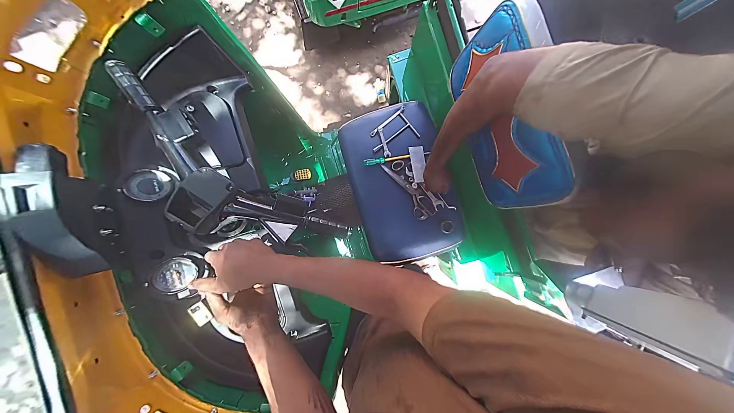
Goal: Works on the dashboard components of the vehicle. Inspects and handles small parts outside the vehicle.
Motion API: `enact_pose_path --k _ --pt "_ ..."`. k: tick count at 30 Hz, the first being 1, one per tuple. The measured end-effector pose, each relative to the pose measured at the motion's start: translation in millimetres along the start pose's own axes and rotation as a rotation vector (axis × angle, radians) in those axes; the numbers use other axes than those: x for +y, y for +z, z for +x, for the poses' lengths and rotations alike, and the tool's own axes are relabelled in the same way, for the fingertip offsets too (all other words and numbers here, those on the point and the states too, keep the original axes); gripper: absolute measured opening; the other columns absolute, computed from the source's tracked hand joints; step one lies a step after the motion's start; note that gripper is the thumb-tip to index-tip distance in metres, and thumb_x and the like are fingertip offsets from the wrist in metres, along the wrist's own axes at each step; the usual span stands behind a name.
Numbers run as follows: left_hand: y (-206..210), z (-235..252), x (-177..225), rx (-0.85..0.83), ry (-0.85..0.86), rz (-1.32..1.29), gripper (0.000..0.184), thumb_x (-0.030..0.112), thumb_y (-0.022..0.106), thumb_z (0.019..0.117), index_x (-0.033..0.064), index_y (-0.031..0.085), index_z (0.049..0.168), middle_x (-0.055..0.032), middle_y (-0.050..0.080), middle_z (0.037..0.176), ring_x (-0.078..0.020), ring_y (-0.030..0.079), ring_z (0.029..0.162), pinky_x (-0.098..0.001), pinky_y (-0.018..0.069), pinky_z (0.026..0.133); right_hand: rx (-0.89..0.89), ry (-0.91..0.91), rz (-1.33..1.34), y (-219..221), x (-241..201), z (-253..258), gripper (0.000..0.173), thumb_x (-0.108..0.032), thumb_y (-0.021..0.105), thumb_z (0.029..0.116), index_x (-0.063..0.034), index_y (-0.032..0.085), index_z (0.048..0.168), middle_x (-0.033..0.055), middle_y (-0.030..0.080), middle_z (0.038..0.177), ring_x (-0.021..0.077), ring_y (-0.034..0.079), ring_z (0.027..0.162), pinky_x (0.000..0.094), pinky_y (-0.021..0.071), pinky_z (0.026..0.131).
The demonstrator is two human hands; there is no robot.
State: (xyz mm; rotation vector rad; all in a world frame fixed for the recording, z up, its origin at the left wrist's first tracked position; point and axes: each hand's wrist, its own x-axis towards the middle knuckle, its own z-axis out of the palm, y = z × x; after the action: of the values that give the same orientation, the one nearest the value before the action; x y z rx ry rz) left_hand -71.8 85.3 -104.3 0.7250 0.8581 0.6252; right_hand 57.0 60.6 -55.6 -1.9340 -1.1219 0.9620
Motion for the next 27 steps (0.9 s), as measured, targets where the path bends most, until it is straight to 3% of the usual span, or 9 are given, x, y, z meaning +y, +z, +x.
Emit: enact_pose_path --k 2,5,7,8,10,15,18,22,27 --pt "3.0 1.1 2.0 0.033 0.138 -0.085 0.050 0.050 0.027 0.1085 0.0159 0.054 0.133 -0.0026 0.066 0.126 -0.0176 0.064 0.117 -0.0452 0.0546 0.096 -0.016 0.012 0.000 -0.9 -2.3 0.2 0.059 -0.063 0.054 0.0980 -0.0085 0.068 0.117 0.0114 0.070 0.109 0.0293 0.068 0.105 0.0555 0.0552 0.081" --pt "4.0 -3.4 7.3 0.021 0.133 -0.155 0.052 0.053 0.027 0.1085 0.0161 0.054 0.133 -0.0017 0.068 0.122 -0.0147 0.066 0.112 -0.0417 0.0558 0.095 0.012 0.012 0.001 4.5 -0.9 0.2 0.060 -0.064 0.054 0.0975 -0.0089 0.069 0.116 0.0111 0.070 0.108 0.0287 0.068 0.103 0.0554 0.0553 0.081" --pt "6.5 -5.5 7.6 -0.037 -0.008 -0.115 0.057 0.070 0.026 0.1016 0.0259 0.062 0.101 0.0103 0.063 0.080 0.0008 0.059 0.067 -0.0220 0.0529 0.061 0.034 0.022 0.001 3.9 1.8 -0.9 0.058 -0.063 0.055 0.0970 -0.0098 0.070 0.112 0.0100 0.071 0.101 0.0278 0.070 0.097 0.0553 0.0562 0.077" --pt "9.5 -6.3 9.3 -0.121 -0.083 -0.097 0.067 0.079 0.018 0.0962 0.0271 0.059 0.082 0.0111 0.050 0.058 0.0016 0.043 0.045 -0.0185 0.0385 0.041 0.035 0.027 -0.002 3.6 1.0 -0.9 0.057 -0.064 0.056 0.0964 -0.0103 0.071 0.111 0.0100 0.072 0.099 0.0283 0.070 0.095 0.0562 0.0568 0.075" --pt "3.7 -7.3 14.3 -0.279 -0.189 -0.080 0.082 0.090 0.007 0.0865 0.0241 0.052 0.066 0.0066 0.037 0.045 -0.0058 0.032 0.033 -0.0240 0.0282 0.032 0.017 0.028 -0.012 8.4 -2.8 -1.3 0.060 -0.064 0.058 0.0952 -0.0102 0.071 0.117 0.0124 0.072 0.102 0.0312 0.071 0.096 0.0599 0.0571 0.076" --pt "-10.8 0.8 14.2 0.208 -0.033 -0.168 0.065 0.073 0.027 0.0998 0.0179 0.062 0.098 0.0000 0.063 0.078 -0.0125 0.061 0.068 -0.0334 0.0547 0.064 0.040 0.017 -0.098 20.9 1.9 18.4 0.062 -0.068 0.052 0.0955 -0.0114 0.069 0.114 0.0137 0.071 0.101 0.0334 0.070 0.097 0.0608 0.0561 0.077" --pt "-10.5 -5.8 14.1 0.119 0.111 -0.183 0.035 0.027 0.040 0.1040 0.0102 0.050 0.133 -0.0101 0.063 0.121 -0.0239 0.065 0.109 -0.0457 0.0547 0.096 0.032 -0.029 0.073 20.9 10.0 23.9 0.047 -0.051 0.052 0.1021 -0.0094 0.071 0.115 0.0144 0.072 0.104 0.0311 0.070 0.101 0.0598 0.0551 0.087" --pt "-11.8 -0.1 5.3 0.095 0.260 -0.042 0.062 -0.012 0.065 0.0827 0.0124 0.040 0.134 -0.0080 0.062 0.114 -0.0225 0.065 0.103 -0.0458 0.0570 0.092 -0.070 0.025 0.428 14.0 17.1 31.2 0.038 -0.031 0.043 0.1096 -0.0034 0.070 0.108 0.0117 0.068 0.099 0.0206 0.063 0.092 0.0470 0.0515 0.085" --pt "-8.0 0.7 2.9 0.269 0.495 0.265 0.064 -0.005 0.080 0.0744 0.0046 0.051 0.131 -0.0143 0.061 0.120 -0.0220 0.065 0.097 -0.0394 0.0608 0.080 -0.148 0.107 0.618 7.8 23.5 31.0 0.019 -0.021 0.068 0.0990 -0.0021 0.069 0.097 0.0022 0.063 0.076 0.0080 0.054 0.062 0.0273 0.0472 0.059"
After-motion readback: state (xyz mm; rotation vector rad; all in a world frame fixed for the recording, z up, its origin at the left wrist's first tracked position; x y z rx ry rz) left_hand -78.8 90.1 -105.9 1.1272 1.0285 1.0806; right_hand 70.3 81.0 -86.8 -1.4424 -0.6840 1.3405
